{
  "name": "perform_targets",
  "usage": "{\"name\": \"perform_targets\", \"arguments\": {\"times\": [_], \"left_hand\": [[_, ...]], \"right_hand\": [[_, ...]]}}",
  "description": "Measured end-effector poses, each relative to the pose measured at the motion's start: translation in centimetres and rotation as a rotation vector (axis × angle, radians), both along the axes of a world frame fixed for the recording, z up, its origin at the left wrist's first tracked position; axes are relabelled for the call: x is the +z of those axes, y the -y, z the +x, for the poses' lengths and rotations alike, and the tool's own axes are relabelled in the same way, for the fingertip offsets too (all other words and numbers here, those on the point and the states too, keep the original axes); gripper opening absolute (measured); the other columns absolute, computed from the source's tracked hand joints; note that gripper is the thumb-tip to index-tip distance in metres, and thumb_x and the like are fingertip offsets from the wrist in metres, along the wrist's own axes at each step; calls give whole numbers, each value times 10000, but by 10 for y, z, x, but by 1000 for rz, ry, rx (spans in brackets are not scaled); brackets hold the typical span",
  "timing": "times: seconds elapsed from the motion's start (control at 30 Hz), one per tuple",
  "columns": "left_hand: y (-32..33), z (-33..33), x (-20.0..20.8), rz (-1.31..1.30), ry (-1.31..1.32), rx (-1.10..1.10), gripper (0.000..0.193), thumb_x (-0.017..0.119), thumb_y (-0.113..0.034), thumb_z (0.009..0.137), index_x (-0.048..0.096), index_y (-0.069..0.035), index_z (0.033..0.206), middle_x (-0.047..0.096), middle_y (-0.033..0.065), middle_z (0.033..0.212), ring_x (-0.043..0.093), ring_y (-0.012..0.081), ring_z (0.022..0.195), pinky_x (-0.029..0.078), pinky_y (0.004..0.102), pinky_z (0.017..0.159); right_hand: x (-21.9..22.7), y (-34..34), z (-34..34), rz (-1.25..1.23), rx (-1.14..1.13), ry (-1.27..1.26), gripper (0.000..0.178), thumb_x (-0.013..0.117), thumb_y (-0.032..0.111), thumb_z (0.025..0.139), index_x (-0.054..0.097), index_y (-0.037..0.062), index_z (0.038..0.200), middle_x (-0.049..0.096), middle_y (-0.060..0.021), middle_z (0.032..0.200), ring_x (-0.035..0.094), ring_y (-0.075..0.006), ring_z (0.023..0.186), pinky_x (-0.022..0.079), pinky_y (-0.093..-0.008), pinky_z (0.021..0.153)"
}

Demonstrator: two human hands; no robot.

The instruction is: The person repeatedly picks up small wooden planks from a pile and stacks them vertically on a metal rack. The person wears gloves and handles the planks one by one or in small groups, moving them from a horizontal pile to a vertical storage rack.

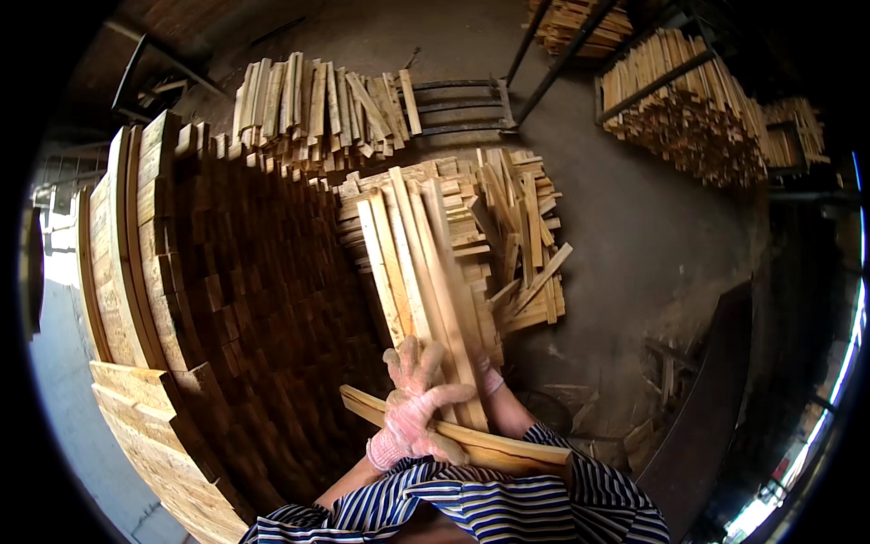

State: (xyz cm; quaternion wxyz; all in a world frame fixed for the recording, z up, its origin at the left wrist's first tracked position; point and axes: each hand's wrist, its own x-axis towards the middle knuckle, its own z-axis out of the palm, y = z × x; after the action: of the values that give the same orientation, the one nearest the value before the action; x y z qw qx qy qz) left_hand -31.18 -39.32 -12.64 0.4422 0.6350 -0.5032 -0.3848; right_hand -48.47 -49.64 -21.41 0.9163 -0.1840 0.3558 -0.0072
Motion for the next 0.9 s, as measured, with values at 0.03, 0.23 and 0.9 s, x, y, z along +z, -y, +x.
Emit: {"name": "perform_targets", "arguments": {"times": [0.03,0.23,0.9], "left_hand": [[4,9,12,61,86,-145,919,717,-871,552,737,-222,1202,418,228,1527,264,546,1439,194,692,1148],[7,22,49,110,296,-453,702,812,-668,608,732,-232,1153,456,135,1534,306,484,1459,161,736,1127],[5,91,-21,84,-980,518,1044,812,-405,856,209,15,1598,525,159,1400,512,239,1264,391,379,1142]], "right_hand": [[4,-7,-3,-6,-1,-6,864,839,285,861,384,35,1551,695,-118,1170,696,-210,997,583,-346,849],[27,-20,-21,-73,-26,-14,852,832,304,872,393,23,1546,696,-105,1176,686,-196,1017,566,-342,890],[54,25,33,-450,83,208,919,817,256,875,286,86,1606,641,-86,1337,662,-202,1100,548,-352,978]]}}
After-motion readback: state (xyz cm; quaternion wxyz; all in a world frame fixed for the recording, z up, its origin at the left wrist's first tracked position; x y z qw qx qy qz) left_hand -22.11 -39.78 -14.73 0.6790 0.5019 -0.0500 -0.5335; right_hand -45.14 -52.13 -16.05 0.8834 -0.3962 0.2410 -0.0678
